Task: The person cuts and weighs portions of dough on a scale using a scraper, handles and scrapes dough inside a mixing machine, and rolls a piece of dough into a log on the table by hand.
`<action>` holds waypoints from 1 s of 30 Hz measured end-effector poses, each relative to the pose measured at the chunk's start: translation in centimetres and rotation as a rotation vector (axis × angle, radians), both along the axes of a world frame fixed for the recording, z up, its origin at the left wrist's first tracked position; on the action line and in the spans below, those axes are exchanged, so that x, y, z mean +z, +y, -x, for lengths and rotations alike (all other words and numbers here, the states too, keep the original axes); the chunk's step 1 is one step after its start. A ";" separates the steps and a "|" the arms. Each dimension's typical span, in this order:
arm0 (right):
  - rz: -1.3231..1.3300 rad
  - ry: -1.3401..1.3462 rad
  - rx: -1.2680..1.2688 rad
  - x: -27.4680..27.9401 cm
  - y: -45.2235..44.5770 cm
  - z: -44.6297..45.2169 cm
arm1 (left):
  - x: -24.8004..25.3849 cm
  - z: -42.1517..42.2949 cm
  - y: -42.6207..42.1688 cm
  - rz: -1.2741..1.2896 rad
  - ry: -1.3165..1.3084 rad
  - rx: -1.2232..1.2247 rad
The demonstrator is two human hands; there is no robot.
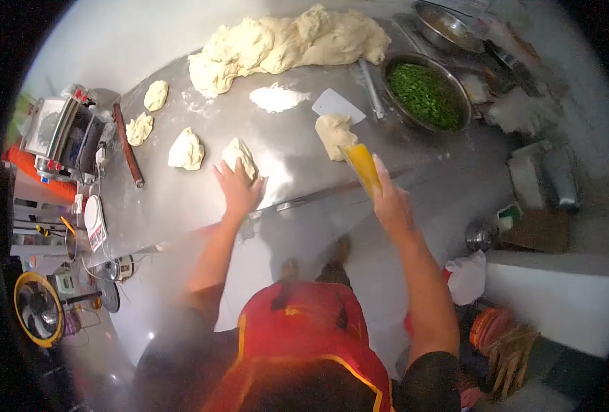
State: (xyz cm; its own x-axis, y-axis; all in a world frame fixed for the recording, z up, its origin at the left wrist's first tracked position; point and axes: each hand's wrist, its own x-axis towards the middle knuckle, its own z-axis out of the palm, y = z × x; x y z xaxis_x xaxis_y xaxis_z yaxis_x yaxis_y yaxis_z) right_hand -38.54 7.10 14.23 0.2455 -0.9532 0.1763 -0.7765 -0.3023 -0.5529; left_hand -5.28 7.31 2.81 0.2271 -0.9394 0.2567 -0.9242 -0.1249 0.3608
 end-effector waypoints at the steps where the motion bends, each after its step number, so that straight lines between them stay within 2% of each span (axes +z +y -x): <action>1: 0.022 0.057 0.056 -0.4 -2.1 -0.1 | 0.0 1.2 0.3 0.052 0.026 0.052; 2: 0.042 0.113 0.115 -0.9 -3.9 -0.1 | 0.1 2.4 0.6 0.101 0.051 0.108; 5: -0.164 0.231 0.205 -2.4 -8.3 0.3 | 1.7 5.9 1.1 0.139 0.119 0.140; 6: -0.142 0.213 0.239 -2.7 -10.0 0.3 | 2.0 6.7 0.2 0.161 0.135 0.148; 8: -0.143 0.177 0.294 -3.6 -10.6 1.1 | 1.2 8.5 -0.8 0.187 0.134 -0.023; 10: -0.141 0.209 0.330 -3.9 -11.2 1.2 | -0.8 11.1 -2.8 0.079 0.461 -0.100; 15: -0.196 0.197 0.359 -5.3 -11.9 0.3 | -2.5 17.2 -7.2 -0.099 0.530 0.038; 24: -0.249 0.120 0.325 -6.9 -14.1 -1.4 | -3.1 18.6 -9.6 -0.209 0.496 0.267; 26: -0.256 0.066 0.341 -7.4 -14.6 -0.7 | -2.9 18.4 -9.4 -0.177 0.643 0.271; 30: -0.391 0.135 0.389 -4.9 -12.1 2.6 | -3.9 16.4 -7.7 -0.101 0.944 0.309</action>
